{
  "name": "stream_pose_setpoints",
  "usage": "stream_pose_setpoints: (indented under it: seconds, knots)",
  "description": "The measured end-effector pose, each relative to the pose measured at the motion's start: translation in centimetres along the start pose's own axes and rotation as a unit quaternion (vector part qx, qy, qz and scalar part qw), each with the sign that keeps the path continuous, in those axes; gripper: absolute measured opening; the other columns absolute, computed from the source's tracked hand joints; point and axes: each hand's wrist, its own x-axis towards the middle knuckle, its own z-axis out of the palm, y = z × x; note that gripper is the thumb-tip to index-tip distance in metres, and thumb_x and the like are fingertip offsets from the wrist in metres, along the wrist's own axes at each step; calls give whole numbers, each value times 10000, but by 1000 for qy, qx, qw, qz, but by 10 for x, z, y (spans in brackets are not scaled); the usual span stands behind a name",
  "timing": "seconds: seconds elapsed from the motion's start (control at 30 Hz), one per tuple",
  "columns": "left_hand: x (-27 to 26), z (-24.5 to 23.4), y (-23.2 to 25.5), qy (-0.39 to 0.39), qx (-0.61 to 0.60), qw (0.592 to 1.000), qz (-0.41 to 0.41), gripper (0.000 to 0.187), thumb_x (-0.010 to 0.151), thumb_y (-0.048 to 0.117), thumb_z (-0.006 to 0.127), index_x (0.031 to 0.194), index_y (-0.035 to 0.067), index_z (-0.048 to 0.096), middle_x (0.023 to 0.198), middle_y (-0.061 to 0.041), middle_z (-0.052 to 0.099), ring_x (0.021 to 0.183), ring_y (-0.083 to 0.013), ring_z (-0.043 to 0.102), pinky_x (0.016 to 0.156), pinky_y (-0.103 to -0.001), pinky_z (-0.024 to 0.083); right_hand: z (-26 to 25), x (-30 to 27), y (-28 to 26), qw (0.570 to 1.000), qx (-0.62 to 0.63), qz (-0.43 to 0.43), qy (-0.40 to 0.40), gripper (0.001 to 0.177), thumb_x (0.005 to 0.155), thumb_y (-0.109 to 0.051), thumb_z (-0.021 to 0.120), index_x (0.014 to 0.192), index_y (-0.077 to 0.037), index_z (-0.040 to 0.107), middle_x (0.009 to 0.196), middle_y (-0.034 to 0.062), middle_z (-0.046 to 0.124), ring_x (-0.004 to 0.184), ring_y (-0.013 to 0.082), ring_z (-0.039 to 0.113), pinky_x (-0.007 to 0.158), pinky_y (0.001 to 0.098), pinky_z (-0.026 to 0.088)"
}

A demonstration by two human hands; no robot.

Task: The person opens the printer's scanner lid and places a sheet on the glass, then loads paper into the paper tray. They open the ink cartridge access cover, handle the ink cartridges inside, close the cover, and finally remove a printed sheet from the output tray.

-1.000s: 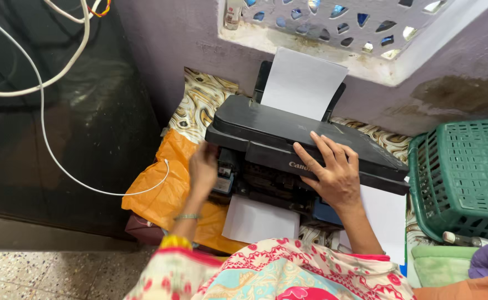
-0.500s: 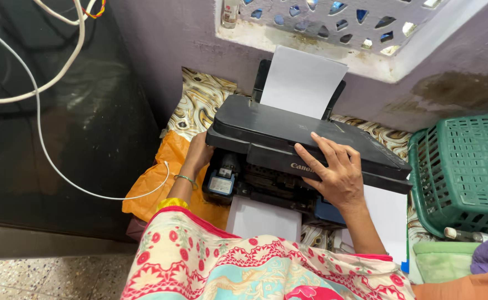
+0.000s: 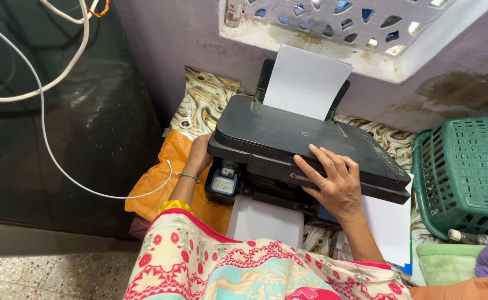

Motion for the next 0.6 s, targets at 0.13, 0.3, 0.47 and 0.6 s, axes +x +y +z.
stream_pose_setpoints:
  seconds: [0.13,0.3,0.47,0.6]
  knots:
    - [-9,1,9,-1,-65,994,-84,229,892,169,577,1056,58,691,933,-234,717,866,-398,739,759,-408,543,4,-6,-4,1000,-1,2,-9,915,555,-444,899,1415,-421,588,1465,-28,569,1284,181,563,1052,413,411]
    - [-14,3,4,30,-33,999,4,201,914,159,586,1031,47,705,967,-246,701,948,-430,687,764,-419,543,1,-7,-7,1000,6,-6,-14,911,561,-430,905,1415,-406,590,1462,-21,571,1289,184,556,1042,425,405]
    - [-6,13,-10,77,31,996,37,200,874,69,642,1061,32,702,983,-261,692,978,-471,637,788,-471,524,-8,8,2,1000,24,-11,-4,918,572,-385,917,1430,-370,590,1469,1,570,1300,198,551,1048,429,404]
    - [-3,25,-18,111,-35,990,74,276,802,-32,659,1067,35,699,1004,-245,706,987,-450,665,796,-457,542,-14,19,12,999,36,-15,-6,922,580,-355,920,1440,-348,589,1478,22,564,1312,208,549,1057,434,405]
